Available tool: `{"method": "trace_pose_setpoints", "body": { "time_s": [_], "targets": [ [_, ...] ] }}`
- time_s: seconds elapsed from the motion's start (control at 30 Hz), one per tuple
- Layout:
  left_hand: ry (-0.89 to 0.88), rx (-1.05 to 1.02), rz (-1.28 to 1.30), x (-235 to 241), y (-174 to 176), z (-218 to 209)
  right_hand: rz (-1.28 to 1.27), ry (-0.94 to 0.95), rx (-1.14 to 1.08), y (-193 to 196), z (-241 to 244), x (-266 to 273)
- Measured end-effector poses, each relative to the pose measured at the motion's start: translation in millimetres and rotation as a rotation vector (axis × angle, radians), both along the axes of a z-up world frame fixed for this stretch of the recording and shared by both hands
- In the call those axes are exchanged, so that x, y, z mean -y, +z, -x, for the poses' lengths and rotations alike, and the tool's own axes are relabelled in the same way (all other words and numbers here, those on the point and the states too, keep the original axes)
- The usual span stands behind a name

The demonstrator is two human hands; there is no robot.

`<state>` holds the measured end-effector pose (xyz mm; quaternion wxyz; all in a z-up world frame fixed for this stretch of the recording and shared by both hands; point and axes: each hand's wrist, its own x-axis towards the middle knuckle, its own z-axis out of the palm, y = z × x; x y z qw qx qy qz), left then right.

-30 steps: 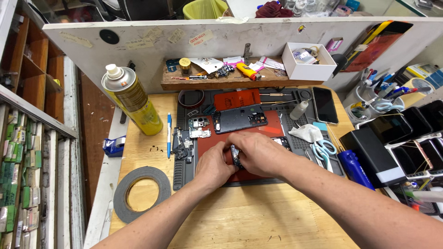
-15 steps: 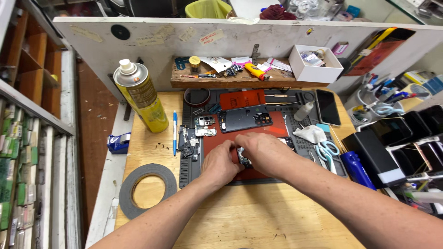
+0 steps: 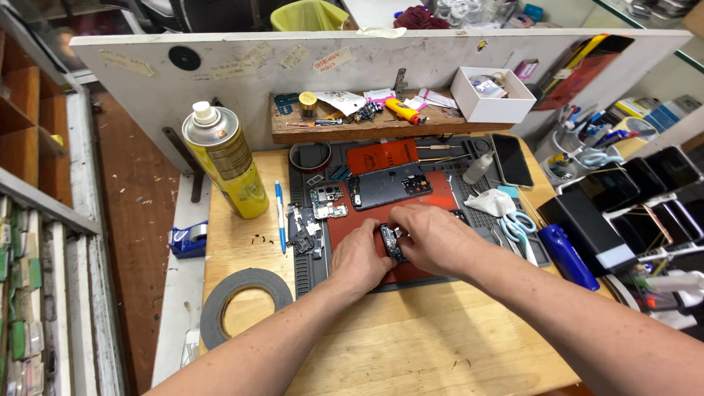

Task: The person cleans a small electronic component using a brush and a spray can, then wipes it with a cloth. They also clean the interior of a disassembled smartphone with the brush and cloth, and use a screwdriver to adjust internal parts.

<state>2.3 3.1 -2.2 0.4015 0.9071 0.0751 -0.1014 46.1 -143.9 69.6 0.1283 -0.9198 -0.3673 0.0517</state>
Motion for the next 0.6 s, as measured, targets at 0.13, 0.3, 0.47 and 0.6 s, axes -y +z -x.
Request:
{"method": "trace_pose_setpoints", "body": {
  "time_s": [0.13, 0.3, 0.47, 0.6],
  "targets": [
    [-0.019, 0.005, -0.001, -1.7, 1.9, 0.0, 0.173, -0.142, -0.037, -0.9, 1.8, -0.4],
    [-0.002, 0.014, 0.019, -0.6, 0.2, -2.7, 0.148, -0.129, -0.015, -1.5, 7.6, -0.8],
    [-0.004, 0.031, -0.001, -3.1, -3.6, -2.7, 0.064, -0.104, -0.010, 1.8, 6.1, -2.7],
    [0.001, 0.050, 0.004, -0.3, -6.6, -2.9, 0.075, -0.106, -0.014, 0.6, 4.4, 1.8]
  ]
}}
